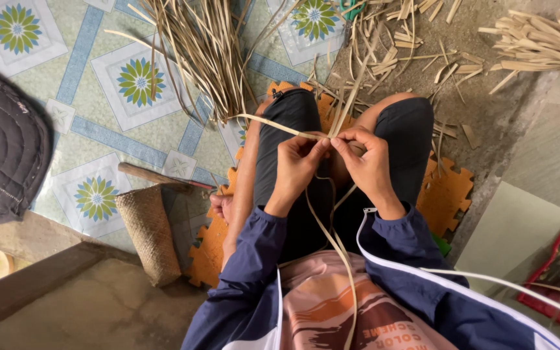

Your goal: Weaving and braiding dried plant fibers by hand to create a craft item

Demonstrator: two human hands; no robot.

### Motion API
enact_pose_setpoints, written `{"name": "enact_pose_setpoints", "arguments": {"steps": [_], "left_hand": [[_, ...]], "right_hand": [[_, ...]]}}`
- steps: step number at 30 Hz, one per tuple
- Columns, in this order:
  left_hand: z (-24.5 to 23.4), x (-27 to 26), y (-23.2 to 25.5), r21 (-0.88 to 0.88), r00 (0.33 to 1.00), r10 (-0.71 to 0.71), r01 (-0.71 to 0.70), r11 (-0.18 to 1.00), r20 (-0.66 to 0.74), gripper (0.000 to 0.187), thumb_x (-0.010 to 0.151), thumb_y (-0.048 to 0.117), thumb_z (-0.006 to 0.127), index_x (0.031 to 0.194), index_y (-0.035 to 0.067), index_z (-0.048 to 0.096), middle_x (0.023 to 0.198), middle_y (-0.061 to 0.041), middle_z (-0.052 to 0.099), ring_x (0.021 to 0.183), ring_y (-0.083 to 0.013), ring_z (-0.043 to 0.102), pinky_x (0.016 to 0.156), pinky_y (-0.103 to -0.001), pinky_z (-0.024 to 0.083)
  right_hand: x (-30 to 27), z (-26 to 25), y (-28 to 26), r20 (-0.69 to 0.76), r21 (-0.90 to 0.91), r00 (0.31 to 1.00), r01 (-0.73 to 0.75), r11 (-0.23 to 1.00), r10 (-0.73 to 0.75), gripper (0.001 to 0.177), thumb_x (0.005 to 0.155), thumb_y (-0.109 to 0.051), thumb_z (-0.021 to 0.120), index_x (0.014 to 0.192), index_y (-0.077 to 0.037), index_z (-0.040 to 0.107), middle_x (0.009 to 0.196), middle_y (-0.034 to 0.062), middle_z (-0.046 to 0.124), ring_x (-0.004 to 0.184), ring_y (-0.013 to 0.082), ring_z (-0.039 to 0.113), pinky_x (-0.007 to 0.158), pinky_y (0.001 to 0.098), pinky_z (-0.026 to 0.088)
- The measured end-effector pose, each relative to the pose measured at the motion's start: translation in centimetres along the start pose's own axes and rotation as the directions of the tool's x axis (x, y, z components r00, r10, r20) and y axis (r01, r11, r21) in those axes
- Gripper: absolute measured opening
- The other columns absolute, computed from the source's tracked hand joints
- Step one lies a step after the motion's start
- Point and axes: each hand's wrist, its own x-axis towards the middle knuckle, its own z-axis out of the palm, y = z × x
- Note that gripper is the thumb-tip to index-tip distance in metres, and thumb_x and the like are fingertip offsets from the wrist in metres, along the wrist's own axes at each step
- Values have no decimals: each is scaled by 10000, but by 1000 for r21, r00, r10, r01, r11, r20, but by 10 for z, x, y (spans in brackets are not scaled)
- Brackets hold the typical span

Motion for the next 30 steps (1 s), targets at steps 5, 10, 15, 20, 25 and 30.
{"name": "enact_pose_setpoints", "arguments": {"steps": [5, 10, 15, 20, 25, 30], "left_hand": [[-1, 2, -7, -4, 999, 12, -12, 1000, 35, 163, 903, 133, 800, 920, -25, 762, 725, -101, 733, 669, -124, 712, 618, -223, 568], [-5, 2, -9, -40, 998, 9, -6, 999, 55, 158, 903, 117, 795, 936, -32, 757, 759, -111, 744, 672, -136, 725, 619, -224, 576], [-8, -4, 3, -80, 998, 22, -17, 997, 57, 143, 890, 94, 806, 912, -40, 760, 769, -126, 750, 658, -136, 725, 616, -224, 579], [-14, -6, 7, -114, 999, 27, -22, 993, 44, 149, 890, 92, 805, 918, -46, 757, 758, -123, 747, 646, -131, 721, 595, -214, 569], [-25, -2, -9, -105, 999, 10, -5, 994, 46, 170, 880, 95, 813, 948, -52, 760, 766, -133, 756, 634, -139, 725, 570, -209, 566], [-25, -4, -5, -82, 999, 33, -30, 996, 28, 181, 880, 107, 814, 937, -57, 764, 760, -127, 751, 620, -130, 707, 570, -210, 552]], "right_hand": [[1, 3, 0, 53, 115, 988, -149, 982, 143, 149, 984, -188, 785, 919, -57, 757, 807, 20, 711, 846, 36, 597, 763, 252, 553], [5, -2, -21, 90, 213, 982, -183, 960, 167, 132, 969, -151, 796, 956, -33, 738, 787, 22, 673, 813, 42, 594, 765, 246, 569], [9, 1, -15, 140, 171, 986, -119, 978, 96, 95, 980, -81, 758, 910, -24, 728, 710, 65, 694, 759, 64, 627, 683, 236, 557], [9, 7, -9, 165, 173, 985, -88, 981, 59, 94, 984, -88, 755, 941, -24, 701, 743, 81, 701, 758, 80, 653, 691, 238, 563], [11, 10, -12, 213, 101, 977, 1, 995, -23, 120, 1003, -105, 728, 971, -5, 669, 755, 122, 688, 741, 129, 659, 664, 281, 569], [12, 16, -13, 283, 282, 959, -56, 958, -27, 63, 1022, -70, 661, 1026, -19, 699, 934, 98, 718, 813, 115, 688, 736, 287, 600]]}}
